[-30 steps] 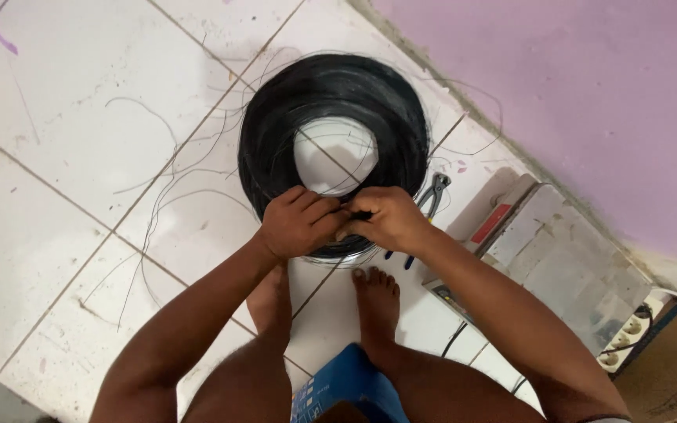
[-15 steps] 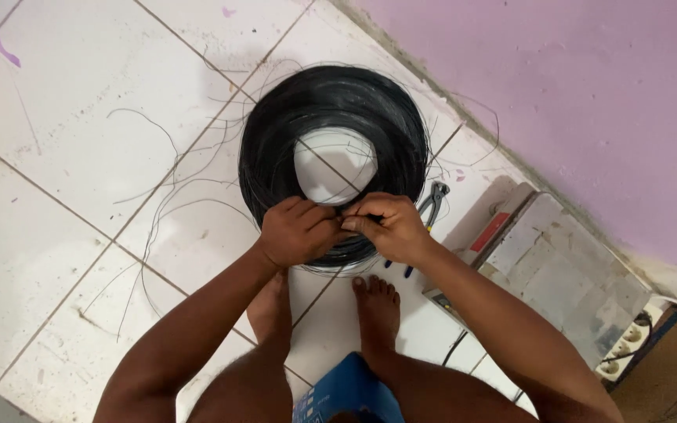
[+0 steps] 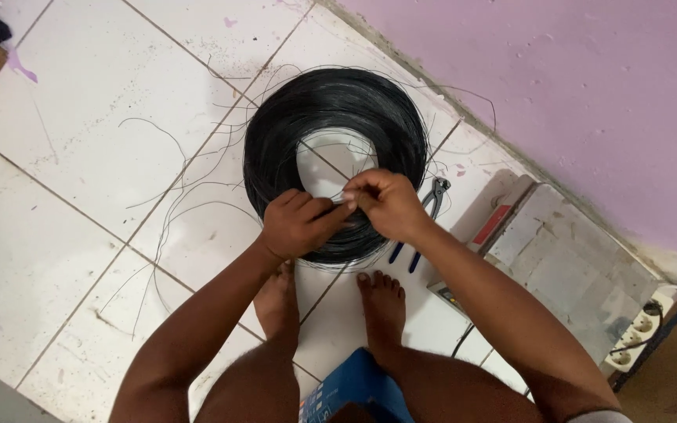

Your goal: Securing a large coil of black wire by twisting and cutting wire ties using pliers on a tiled floor.

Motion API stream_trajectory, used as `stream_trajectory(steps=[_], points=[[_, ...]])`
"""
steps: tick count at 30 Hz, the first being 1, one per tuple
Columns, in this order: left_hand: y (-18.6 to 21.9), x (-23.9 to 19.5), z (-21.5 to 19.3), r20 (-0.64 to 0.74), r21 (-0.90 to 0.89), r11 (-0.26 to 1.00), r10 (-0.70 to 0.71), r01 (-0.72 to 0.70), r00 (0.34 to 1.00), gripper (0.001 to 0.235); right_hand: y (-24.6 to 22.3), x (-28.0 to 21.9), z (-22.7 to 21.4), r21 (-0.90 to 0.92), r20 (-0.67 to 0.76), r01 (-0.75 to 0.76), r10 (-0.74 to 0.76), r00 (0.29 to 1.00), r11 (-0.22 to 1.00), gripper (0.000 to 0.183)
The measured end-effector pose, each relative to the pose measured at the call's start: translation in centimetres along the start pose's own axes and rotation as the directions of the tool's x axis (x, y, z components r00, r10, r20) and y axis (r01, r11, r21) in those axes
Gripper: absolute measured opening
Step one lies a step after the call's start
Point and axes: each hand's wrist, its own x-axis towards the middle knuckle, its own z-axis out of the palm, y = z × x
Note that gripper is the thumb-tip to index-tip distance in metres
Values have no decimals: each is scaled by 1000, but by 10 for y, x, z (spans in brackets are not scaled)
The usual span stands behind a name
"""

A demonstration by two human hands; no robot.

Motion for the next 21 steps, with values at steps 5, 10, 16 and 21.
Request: stream_trajectory(steps=[5,10,16,21], points=[[5,10,-7,44,-3,999,-37,37,998,20,10,-1,-17,-225,68,505,-504,861,833,36],[6,16,-8,123,5,997,-72,72,990,19,1,-12,-21,-381,212,539,-497,842,751,58],[10,31,-14,307,2,982,-183,191,934,19,10,-12,-14,-545,182,354,-304,935,760,65],[-6,42,-12,643,-94,898,-275,430,714,27,9,-3,-19,-524,195,364,-308,931,770,58]])
